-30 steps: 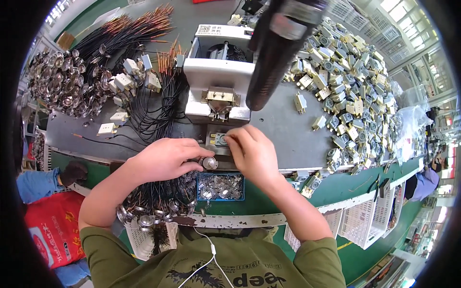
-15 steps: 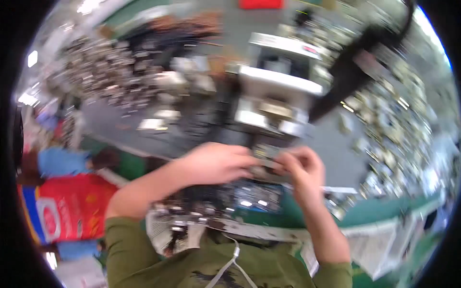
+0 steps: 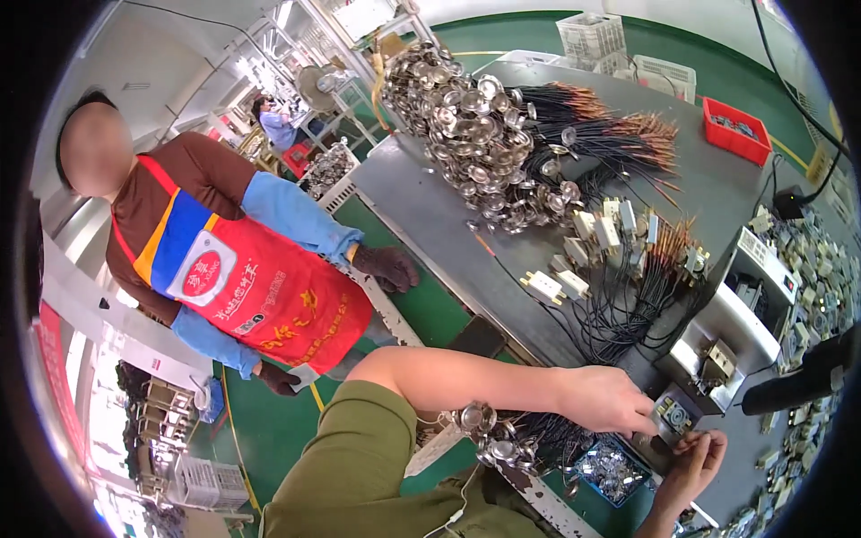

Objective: Assembling electronic wiring harnesses using a handheld power tool on a factory production line.

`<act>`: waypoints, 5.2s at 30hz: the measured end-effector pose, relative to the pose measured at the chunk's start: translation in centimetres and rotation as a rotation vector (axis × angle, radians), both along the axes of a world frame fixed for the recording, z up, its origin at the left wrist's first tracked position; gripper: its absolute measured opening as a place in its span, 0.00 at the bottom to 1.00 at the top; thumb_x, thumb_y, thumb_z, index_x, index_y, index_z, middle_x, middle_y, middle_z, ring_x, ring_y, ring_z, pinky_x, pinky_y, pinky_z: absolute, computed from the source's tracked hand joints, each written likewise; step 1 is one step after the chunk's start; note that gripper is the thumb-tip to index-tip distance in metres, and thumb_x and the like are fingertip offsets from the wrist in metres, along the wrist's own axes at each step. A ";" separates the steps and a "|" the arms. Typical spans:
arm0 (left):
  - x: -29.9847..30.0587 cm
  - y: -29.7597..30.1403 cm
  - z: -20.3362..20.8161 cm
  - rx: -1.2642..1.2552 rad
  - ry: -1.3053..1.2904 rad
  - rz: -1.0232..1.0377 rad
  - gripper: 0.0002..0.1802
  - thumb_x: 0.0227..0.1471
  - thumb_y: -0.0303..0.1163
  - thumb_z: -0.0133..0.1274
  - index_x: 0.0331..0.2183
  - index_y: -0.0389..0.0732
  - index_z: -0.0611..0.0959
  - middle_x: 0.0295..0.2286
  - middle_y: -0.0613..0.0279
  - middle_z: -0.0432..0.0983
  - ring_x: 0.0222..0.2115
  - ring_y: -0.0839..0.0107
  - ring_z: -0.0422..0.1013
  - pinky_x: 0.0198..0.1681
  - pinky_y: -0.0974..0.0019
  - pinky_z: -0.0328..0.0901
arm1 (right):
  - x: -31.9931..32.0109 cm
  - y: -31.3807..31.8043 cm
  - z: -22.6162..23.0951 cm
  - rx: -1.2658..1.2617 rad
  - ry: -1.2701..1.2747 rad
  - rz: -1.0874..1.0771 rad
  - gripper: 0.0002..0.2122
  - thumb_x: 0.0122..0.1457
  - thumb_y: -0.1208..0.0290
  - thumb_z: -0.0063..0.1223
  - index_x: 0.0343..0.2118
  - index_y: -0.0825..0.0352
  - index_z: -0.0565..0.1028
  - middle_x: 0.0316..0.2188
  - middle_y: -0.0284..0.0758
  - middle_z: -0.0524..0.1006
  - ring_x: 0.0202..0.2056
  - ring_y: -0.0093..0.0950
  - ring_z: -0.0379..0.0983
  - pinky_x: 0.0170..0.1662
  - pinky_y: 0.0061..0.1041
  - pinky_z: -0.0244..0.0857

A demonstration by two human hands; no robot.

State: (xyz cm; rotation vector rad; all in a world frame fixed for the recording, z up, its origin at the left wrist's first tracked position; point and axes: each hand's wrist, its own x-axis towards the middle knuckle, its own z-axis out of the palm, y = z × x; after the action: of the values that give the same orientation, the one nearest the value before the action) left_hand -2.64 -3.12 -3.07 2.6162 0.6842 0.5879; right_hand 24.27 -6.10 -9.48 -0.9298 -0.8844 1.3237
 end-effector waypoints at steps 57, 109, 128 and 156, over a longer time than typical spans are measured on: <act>0.3 -0.4 -0.1 0.028 -0.028 0.023 0.23 0.48 0.38 0.63 0.47 0.48 0.80 0.32 0.61 0.75 0.30 0.57 0.77 0.32 0.54 0.71 | 1.4 0.2 -3.3 -0.015 0.061 -0.106 0.14 0.71 0.71 0.48 0.56 0.70 0.69 0.40 0.33 0.75 0.37 0.18 0.69 0.41 0.15 0.65; 0.6 0.1 -0.5 0.034 -0.067 0.011 0.23 0.49 0.38 0.63 0.48 0.50 0.80 0.32 0.61 0.75 0.29 0.56 0.77 0.30 0.54 0.70 | 0.0 -0.2 0.2 -0.067 0.164 -0.140 0.18 0.73 0.55 0.40 0.27 0.60 0.64 0.16 0.28 0.61 0.18 0.18 0.53 0.24 0.19 0.48; 0.7 0.0 -0.6 0.036 -0.062 0.017 0.21 0.50 0.39 0.62 0.47 0.50 0.81 0.29 0.61 0.75 0.28 0.55 0.76 0.28 0.54 0.70 | 0.7 0.0 -1.0 -0.034 0.197 -0.086 0.15 0.73 0.56 0.40 0.33 0.62 0.68 0.21 0.29 0.65 0.21 0.17 0.57 0.25 0.17 0.51; 0.7 0.0 -0.7 0.015 -0.068 0.038 0.21 0.49 0.40 0.63 0.47 0.53 0.82 0.30 0.61 0.78 0.30 0.55 0.78 0.31 0.53 0.73 | 1.8 0.1 -2.7 -0.013 0.067 -0.080 0.16 0.68 0.75 0.51 0.57 0.70 0.68 0.43 0.37 0.77 0.38 0.19 0.71 0.40 0.17 0.65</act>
State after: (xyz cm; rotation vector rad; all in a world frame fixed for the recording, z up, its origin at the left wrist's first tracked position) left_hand -1.89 -3.10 -3.77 2.5886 0.7117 0.6924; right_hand 26.04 -5.97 -12.18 -0.9163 -0.7804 1.2863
